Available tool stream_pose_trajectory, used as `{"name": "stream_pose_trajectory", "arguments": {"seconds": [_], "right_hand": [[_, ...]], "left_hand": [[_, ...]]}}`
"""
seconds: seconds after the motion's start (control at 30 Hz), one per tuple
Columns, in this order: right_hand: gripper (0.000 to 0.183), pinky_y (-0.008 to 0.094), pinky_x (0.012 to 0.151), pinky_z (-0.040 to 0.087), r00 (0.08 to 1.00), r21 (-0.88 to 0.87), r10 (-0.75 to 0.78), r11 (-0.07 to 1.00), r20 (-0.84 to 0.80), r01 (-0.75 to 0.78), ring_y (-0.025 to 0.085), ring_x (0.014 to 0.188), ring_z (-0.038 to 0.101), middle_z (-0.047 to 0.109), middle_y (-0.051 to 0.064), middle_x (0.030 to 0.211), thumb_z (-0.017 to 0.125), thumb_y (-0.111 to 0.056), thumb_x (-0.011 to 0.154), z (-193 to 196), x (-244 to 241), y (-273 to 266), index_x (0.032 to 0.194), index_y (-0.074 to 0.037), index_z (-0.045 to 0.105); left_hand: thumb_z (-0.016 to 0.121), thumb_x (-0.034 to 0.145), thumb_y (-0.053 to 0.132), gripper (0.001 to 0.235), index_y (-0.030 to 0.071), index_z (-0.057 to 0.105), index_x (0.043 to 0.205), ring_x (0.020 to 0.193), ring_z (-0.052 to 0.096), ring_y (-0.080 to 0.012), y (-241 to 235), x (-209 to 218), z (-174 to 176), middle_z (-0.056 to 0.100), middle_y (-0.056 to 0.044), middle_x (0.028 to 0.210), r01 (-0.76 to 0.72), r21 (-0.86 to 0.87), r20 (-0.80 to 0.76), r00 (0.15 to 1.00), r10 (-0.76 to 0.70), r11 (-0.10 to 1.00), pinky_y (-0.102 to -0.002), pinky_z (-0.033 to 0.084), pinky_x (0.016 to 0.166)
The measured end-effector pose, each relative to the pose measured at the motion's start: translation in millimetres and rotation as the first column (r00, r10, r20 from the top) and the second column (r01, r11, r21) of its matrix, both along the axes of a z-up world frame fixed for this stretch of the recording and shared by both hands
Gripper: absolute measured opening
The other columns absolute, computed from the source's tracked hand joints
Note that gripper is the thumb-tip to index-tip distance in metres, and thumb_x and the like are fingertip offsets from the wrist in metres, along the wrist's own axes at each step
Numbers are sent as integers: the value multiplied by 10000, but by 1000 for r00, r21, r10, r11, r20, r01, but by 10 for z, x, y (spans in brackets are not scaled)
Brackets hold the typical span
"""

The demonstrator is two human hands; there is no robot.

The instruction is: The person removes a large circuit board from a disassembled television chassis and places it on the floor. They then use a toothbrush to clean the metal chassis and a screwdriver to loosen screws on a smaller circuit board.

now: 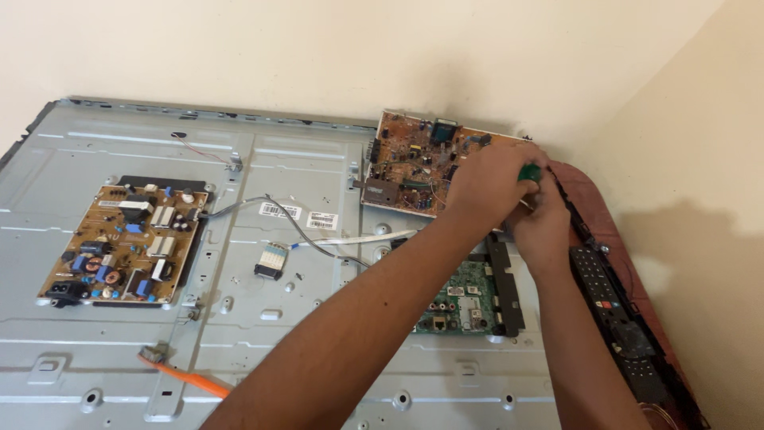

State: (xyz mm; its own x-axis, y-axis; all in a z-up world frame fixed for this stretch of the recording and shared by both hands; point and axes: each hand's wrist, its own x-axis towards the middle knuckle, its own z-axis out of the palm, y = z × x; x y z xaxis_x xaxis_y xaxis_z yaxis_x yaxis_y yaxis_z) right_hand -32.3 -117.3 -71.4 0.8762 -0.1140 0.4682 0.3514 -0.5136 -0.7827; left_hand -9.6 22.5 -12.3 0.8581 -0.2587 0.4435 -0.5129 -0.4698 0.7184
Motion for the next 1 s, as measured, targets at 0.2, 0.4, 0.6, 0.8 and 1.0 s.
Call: {"name": "stream_pose_trajectory", "arguments": {"seconds": [0.2, 0.4, 0.6, 0.8, 1.0], "right_hand": [[473, 311, 832, 567, 970, -176, -222, 963, -98, 203, 167, 950, 720, 744, 111, 1108, 751, -50, 936, -36, 46, 33, 1378, -32, 584], [729, 274, 981, 509, 925, 404, 324, 887, -200, -223, 130, 1204, 612, 620, 50, 1328, 576, 119, 846, -184, 182, -234, 1511, -103, 373], [545, 317, 992, 527, 928, 303, 84, 953, -363, 32, 181, 1189, 638, 650, 98, 1365, 481, 89, 941, -413, 129, -298, 1459, -69, 544], [345, 349, 962, 568, 834, 448, 83, 870, -546, 207, 233, 1101, 693, 708, 136, 1252, 476, -172, 1089, -336, -61, -22, 1369, -22, 611], [325, 317, 954, 594, 849, 820, 362, 556, -385, 134, 234, 1073, 718, 723, 129, 1203, 568, -33, 982, -498, -510, 496, 1290, 50, 633]], "left_hand": [[754, 815, 175, 387, 162, 626, 1180, 996, 686, -354, 6, -23, 42, 689, -118, 1083, -15, -26, -78, 997, 13, 1000, -490, 535, 786], [734, 869, 178, 266, 167, 663, 1125, 992, 711, -361, 148, 17, -93, 740, -129, 1038, -52, -81, -23, 998, 50, 995, -482, 549, 834], [768, 851, 147, 349, 137, 637, 1175, 936, 755, -312, 367, -28, -101, 759, -117, 1030, -107, -196, -24, 994, 104, 975, -436, 564, 790], [781, 862, 153, 369, 168, 650, 1206, 911, 792, -217, 696, -151, 43, 776, -96, 1081, -142, -341, -75, 990, 123, 930, -367, 609, 741], [732, 905, 91, 425, 137, 575, 1297, 868, 785, -177, 1511, -931, -60, 729, -91, 1213, -186, -550, -212, 974, 79, 814, -286, 596, 688]]}}
